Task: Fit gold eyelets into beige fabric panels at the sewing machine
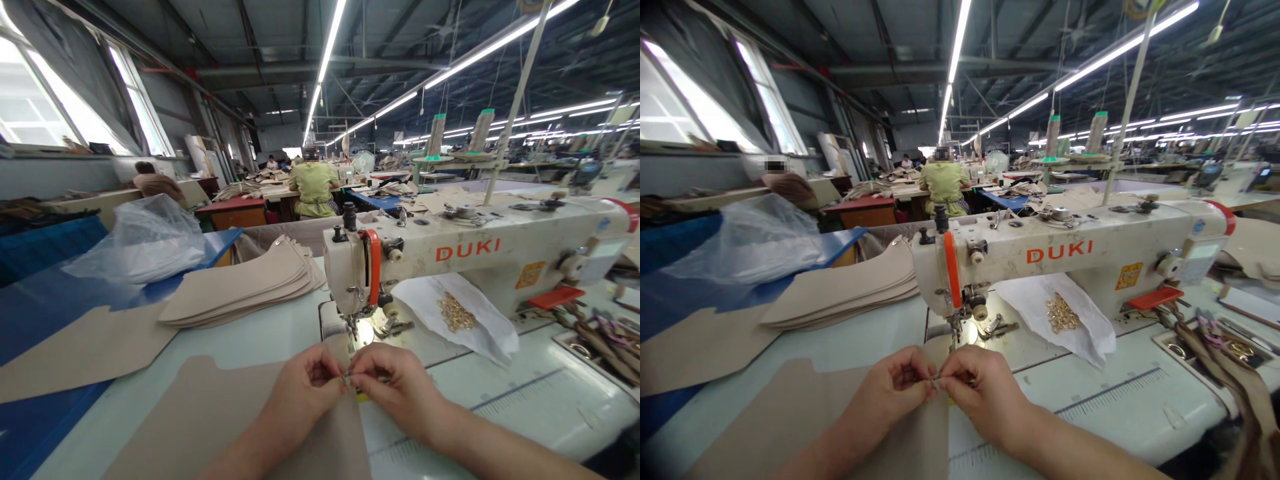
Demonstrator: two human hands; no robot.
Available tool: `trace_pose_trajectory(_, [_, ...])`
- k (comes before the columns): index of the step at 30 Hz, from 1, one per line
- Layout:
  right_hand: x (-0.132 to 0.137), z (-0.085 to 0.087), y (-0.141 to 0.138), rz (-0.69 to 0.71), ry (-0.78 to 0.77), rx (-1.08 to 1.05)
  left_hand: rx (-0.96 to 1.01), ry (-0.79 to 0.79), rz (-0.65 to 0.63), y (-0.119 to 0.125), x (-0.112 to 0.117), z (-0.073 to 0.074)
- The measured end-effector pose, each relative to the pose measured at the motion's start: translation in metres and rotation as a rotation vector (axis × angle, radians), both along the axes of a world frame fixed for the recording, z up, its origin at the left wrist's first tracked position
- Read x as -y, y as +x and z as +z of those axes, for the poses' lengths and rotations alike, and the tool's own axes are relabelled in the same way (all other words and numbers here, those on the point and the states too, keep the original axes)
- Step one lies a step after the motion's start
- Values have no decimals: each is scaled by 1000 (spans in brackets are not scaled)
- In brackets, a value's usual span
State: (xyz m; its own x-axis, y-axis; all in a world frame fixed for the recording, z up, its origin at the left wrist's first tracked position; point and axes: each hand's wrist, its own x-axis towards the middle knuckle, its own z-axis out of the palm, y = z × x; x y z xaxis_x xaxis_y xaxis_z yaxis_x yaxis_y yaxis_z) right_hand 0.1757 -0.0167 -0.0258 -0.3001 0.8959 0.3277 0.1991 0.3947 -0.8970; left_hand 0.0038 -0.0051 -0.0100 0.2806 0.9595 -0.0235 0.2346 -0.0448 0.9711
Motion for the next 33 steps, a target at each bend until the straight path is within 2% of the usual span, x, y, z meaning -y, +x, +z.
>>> trace_pose_trajectory(5, [-1, -1, -1, -29, 138, 29, -34, 47, 93, 5, 5, 4])
trace_pose_trajectory(11, [-5, -4, -3, -74, 149, 3, 145, 14, 52, 5, 2, 2])
trace_pose_trajectory(15, [-5, -5, -3, -76, 112, 3, 121, -44, -7, 3, 1, 0])
trace_pose_trajectory(20, [-5, -3, -4, -53, -21, -40, 34, -14, 36, 3, 3, -1])
trace_pose_trajectory(26, [-9, -5, -6, 116, -399, -448, -118, 189, 52, 1, 5, -2])
trace_pose_trajectory(28, [-11, -6, -4, 138, -483, -498, -166, 252, 56, 0, 6, -1])
trace_pose_trajectory(33, [-13, -7, -1, 129, -479, -391, -225, 307, 39, -2, 8, 3])
